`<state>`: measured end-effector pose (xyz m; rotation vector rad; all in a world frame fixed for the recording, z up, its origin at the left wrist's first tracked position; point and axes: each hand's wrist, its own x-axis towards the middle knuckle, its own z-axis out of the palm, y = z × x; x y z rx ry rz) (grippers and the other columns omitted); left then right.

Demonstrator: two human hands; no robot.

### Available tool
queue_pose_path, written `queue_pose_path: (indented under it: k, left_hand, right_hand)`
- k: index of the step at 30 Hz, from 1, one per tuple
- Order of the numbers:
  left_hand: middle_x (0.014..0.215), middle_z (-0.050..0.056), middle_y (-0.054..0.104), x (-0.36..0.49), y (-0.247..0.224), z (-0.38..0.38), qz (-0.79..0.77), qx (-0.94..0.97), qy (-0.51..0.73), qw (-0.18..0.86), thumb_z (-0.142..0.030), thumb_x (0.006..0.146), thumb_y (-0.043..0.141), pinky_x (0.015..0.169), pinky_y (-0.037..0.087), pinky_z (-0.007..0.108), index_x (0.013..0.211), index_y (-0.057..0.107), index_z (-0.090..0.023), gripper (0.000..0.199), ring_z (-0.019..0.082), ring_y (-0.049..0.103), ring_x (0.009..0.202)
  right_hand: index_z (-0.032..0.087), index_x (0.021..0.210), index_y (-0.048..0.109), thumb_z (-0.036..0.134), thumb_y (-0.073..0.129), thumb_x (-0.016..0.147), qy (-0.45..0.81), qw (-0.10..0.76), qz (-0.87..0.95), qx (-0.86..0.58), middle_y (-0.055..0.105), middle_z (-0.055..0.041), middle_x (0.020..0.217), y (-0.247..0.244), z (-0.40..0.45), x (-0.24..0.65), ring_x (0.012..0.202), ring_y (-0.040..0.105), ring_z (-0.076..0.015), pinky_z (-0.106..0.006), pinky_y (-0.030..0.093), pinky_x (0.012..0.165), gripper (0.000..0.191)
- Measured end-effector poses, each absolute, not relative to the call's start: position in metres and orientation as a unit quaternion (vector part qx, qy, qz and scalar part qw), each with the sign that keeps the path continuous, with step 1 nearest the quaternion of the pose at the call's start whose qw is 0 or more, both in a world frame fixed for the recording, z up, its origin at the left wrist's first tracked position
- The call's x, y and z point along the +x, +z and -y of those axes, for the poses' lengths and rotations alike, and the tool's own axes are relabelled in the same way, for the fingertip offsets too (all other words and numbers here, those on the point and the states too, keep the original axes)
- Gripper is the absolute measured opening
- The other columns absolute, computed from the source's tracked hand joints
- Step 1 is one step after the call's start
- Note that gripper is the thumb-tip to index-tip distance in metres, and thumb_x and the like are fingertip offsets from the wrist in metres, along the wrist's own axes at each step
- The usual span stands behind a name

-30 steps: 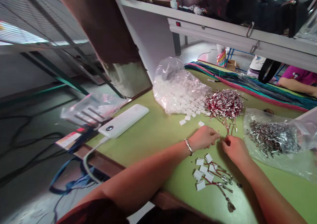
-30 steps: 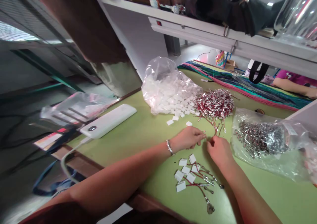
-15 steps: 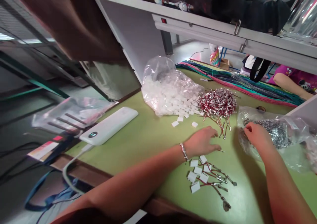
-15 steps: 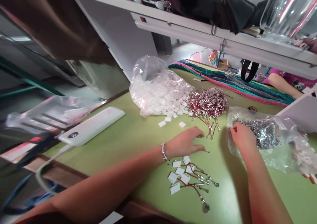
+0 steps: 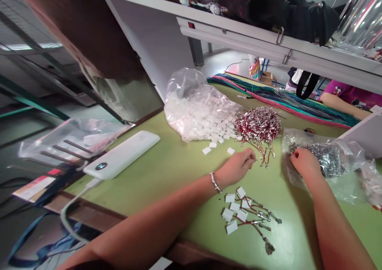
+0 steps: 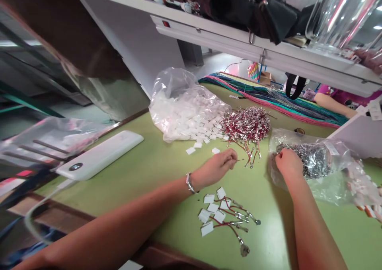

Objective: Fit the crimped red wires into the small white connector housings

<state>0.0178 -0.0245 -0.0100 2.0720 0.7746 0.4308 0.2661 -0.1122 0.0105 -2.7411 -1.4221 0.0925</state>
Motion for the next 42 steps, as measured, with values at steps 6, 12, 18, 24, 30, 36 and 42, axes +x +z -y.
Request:
queue_pose_path:
  k: [6, 12, 18, 24, 30, 36, 42]
  left_hand:
    - [0.063, -0.002, 0.055, 0.019, -0.014, 0.019, -0.348, 0.759, 0.168, 0.524, -0.034, 0.089, 0.045, 0.051, 0.035, 0.021, 0.086, 0.062, -0.015, 0.025, 0.010, 0.046, 0.054]
    - [0.057, -0.004, 0.048, 0.017, -0.011, 0.026, -0.303, 0.780, 0.167, 0.522, -0.033, 0.089, 0.045, 0.050, 0.033, 0.020, 0.070, 0.060, -0.015, 0.030, 0.008, 0.040, 0.053]
    - [0.053, -0.005, 0.047, 0.018, -0.009, 0.028, -0.292, 0.755, 0.147, 0.568, -0.035, 0.088, 0.046, 0.048, 0.031, 0.019, 0.066, 0.058, -0.015, 0.032, 0.007, 0.038, 0.049]
    - [0.053, -0.005, 0.050, 0.019, -0.014, 0.024, -0.314, 0.725, 0.154, 0.593, -0.033, 0.087, 0.050, 0.047, 0.030, 0.020, 0.079, 0.065, -0.014, 0.025, 0.007, 0.037, 0.047]
    - [0.053, -0.004, 0.052, 0.016, -0.005, 0.021, -0.303, 0.725, 0.173, 0.594, -0.027, 0.087, 0.050, 0.050, 0.032, 0.020, 0.071, 0.063, -0.014, 0.024, 0.007, 0.040, 0.049]
    - [0.053, -0.004, 0.053, 0.013, -0.001, 0.016, -0.296, 0.724, 0.177, 0.597, -0.027, 0.087, 0.052, 0.049, 0.033, 0.020, 0.082, 0.068, -0.014, 0.021, 0.006, 0.041, 0.048]
    - [0.051, -0.005, 0.051, 0.013, -0.002, 0.020, -0.272, 0.718, 0.173, 0.617, -0.026, 0.087, 0.052, 0.049, 0.034, 0.018, 0.078, 0.066, -0.014, 0.021, 0.006, 0.042, 0.047]
  right_hand:
    - [0.021, 0.080, 0.057, 0.030, 0.043, 0.084, 0.074, 0.147, 0.512, -0.843, 0.065, -0.0017, 0.070, 0.013, 0.112, 0.231, 0.062, 0.057, -0.0157, -0.025, 0.037, 0.058, 0.018]
    - [0.022, 0.072, 0.052, 0.036, 0.049, 0.080, 0.238, 0.400, 0.539, -0.702, 0.050, 0.0043, 0.058, 0.002, 0.115, 0.175, 0.051, 0.045, -0.0117, -0.023, 0.036, 0.050, 0.017]
    - [0.020, 0.080, 0.060, 0.045, 0.056, 0.077, 0.362, 0.439, 0.472, -0.673, 0.052, 0.0046, 0.059, -0.004, 0.114, 0.170, 0.041, 0.043, -0.0092, -0.023, 0.036, 0.039, 0.025]
    - [0.018, 0.085, 0.067, 0.044, 0.058, 0.076, 0.353, 0.468, 0.462, -0.665, 0.059, 0.0019, 0.062, -0.003, 0.115, 0.170, 0.043, 0.050, -0.0102, -0.025, 0.045, 0.044, 0.029]
    - [0.019, 0.076, 0.062, 0.040, 0.058, 0.078, 0.365, 0.456, 0.482, -0.653, 0.055, 0.0039, 0.059, -0.001, 0.118, 0.162, 0.042, 0.051, -0.0095, -0.023, 0.044, 0.043, 0.021]
    - [0.018, 0.086, 0.063, 0.045, 0.059, 0.081, 0.371, 0.514, 0.460, -0.622, 0.057, 0.0030, 0.065, -0.004, 0.118, 0.167, 0.047, 0.053, -0.0092, -0.024, 0.048, 0.048, 0.027]
    - [0.018, 0.085, 0.063, 0.048, 0.061, 0.079, 0.394, 0.522, 0.452, -0.607, 0.057, 0.0026, 0.064, -0.012, 0.116, 0.171, 0.048, 0.053, -0.0099, -0.024, 0.049, 0.047, 0.030]
